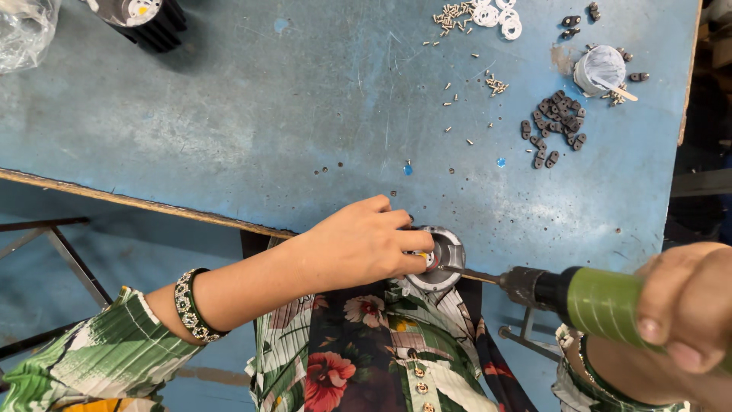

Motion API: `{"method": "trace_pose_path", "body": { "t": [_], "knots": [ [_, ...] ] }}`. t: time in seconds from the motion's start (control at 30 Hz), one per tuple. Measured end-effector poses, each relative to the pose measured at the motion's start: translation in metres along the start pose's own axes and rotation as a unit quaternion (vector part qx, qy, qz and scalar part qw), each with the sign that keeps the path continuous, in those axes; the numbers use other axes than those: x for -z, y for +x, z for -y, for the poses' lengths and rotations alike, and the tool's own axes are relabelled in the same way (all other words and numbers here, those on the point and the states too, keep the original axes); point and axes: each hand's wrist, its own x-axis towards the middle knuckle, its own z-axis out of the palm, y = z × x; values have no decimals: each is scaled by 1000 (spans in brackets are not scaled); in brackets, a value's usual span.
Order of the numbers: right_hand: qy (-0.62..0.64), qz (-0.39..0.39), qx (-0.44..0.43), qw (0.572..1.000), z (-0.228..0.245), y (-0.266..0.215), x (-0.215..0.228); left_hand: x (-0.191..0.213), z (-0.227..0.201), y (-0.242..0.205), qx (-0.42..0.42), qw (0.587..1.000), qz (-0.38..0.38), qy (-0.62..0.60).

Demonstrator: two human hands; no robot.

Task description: The person places a small white circular component into a black cylindrical housing, applies a substance with a stick, and secures it with a screw using a green power drill. They then attach a white plastic piece to the side of the housing and secure it with another screw.

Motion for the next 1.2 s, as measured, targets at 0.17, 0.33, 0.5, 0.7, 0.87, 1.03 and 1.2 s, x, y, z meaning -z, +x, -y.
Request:
{"method": "trace_pose_path", "body": {
  "t": [0.17, 0.33, 0.5, 0.7, 0.87, 1.03, 1.2],
  "knots": [
    [67, 59, -10, 996, 0, 16, -4, -4, 0, 1, 15, 999, -6, -45],
    [100, 112, -1, 989, -13, 30, -16, -6, 1, 2, 21, 997, 1, -72],
    [63, 113, -57, 990, -4, 38, -20, -5, 1, 3, 29, 996, 9, -88],
    [94, 100, -96, 986, -2, 60, -37, -4, 1, 3, 23, 996, 2, -91],
    [88, 127, -210, 966, 12, 82, -46, -3, 1, 3, 27, 994, 2, -102],
    [127, 137, -216, 958, 5, 89, -54, -5, 0, 4, 27, 995, -7, -100],
    [131, 137, -203, 961, 2, 91, -58, -4, 0, 5, 31, 995, 5, -94]
  ]
}}
